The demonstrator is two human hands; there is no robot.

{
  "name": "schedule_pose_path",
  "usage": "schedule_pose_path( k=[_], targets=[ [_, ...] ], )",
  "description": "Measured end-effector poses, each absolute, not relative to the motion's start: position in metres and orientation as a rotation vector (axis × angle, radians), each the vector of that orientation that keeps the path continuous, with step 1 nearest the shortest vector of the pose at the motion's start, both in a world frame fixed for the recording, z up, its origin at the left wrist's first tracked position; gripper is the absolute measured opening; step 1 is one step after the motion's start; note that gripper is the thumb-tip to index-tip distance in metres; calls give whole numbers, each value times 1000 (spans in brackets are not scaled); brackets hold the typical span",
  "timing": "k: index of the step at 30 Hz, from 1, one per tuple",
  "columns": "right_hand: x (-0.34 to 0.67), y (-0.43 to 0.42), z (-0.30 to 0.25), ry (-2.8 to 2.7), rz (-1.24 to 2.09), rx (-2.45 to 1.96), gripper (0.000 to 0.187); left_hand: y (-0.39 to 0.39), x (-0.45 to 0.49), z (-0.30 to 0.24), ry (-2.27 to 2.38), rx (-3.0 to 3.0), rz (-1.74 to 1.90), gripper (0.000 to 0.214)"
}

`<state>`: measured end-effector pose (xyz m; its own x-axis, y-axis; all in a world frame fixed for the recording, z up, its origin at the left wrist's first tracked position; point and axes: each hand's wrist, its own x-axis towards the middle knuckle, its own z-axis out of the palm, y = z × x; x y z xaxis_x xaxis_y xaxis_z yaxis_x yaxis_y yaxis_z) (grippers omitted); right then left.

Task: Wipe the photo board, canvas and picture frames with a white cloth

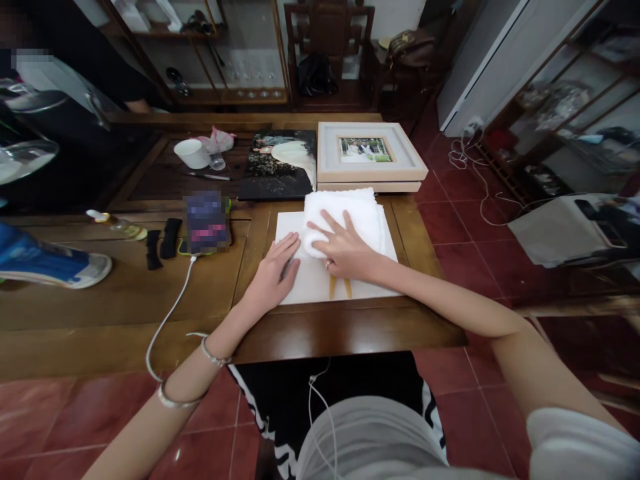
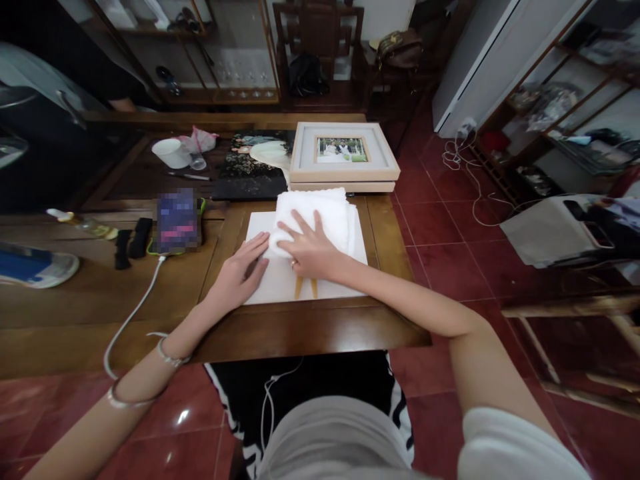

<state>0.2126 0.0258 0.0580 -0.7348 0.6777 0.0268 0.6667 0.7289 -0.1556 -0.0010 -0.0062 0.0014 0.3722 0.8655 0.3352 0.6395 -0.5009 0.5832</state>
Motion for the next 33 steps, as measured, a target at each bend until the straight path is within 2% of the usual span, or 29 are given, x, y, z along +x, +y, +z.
schedule_pose_path(
  k=[7,10,18,23,28,33],
  targets=[
    [220,-69,66,-2942,340,-881,27,-6,-2,-1,1298,2284,886,43],
    [225,-82,72,-2996,375,-795,25,-5,-3,-1,1279,2298,863,45],
    [224,0,60,-2824,250,-1041,29,-7,1,3,1324,2268,864,45],
    [190,23,51,-2678,104,-1293,37,-10,0,12,1253,2192,1016,49],
    [174,-15,53,-2907,142,-831,30,-14,-1,20,1179,2114,1189,54],
    [201,-66,72,-3064,240,-498,27,-14,0,17,1176,2161,1134,57]
  ],
)
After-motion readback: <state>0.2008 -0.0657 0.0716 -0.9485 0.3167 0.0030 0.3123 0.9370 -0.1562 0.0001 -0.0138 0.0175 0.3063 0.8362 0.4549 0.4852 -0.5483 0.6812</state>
